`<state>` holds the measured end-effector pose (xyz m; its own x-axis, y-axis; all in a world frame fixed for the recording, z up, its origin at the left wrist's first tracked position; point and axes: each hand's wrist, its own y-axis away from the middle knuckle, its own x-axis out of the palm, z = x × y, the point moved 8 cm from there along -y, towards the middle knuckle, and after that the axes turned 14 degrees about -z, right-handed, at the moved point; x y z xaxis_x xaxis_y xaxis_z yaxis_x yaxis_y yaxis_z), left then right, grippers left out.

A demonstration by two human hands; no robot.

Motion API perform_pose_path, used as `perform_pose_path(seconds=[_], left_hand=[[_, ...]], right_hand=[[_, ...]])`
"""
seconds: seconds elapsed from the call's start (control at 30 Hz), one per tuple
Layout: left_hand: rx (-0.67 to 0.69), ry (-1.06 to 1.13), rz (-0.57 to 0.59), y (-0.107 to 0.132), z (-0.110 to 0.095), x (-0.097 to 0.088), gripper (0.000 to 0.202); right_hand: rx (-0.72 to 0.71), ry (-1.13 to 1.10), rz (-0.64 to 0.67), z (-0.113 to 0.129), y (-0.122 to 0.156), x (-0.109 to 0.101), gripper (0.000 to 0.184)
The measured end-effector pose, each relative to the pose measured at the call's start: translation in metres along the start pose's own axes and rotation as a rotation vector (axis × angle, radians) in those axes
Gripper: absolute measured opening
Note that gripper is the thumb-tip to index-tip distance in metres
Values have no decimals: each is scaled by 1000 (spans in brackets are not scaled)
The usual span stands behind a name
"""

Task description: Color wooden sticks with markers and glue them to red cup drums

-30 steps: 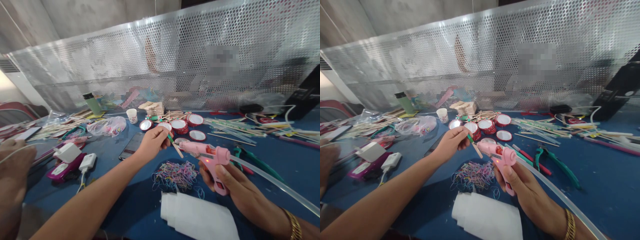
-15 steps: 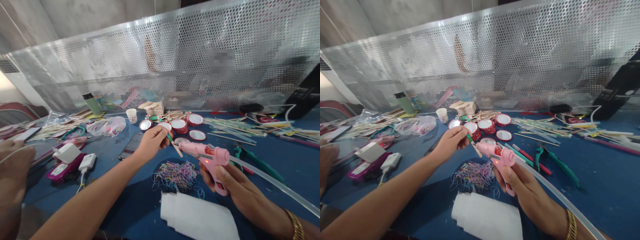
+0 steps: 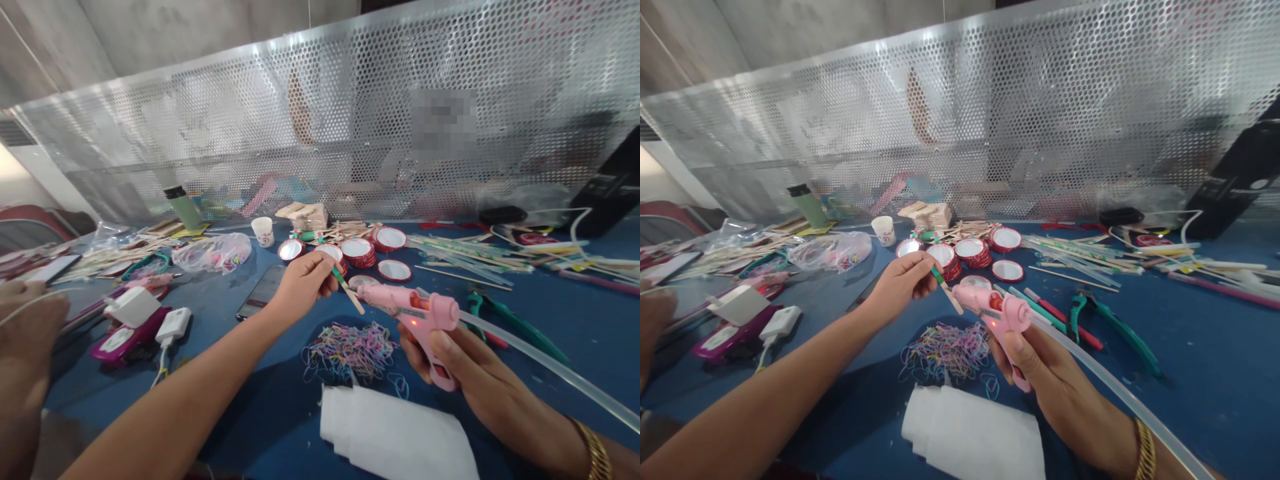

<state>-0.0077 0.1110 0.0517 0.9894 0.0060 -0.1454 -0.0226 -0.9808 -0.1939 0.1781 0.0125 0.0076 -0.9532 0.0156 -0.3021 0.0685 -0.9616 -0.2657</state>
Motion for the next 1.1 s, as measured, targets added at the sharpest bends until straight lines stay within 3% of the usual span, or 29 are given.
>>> perform_pose_path(seconds=[1.1], left_hand=[[-6,-3,-14,0,0,-1,20]], right_hand=[[-11,34,-9,8,1,0,54]])
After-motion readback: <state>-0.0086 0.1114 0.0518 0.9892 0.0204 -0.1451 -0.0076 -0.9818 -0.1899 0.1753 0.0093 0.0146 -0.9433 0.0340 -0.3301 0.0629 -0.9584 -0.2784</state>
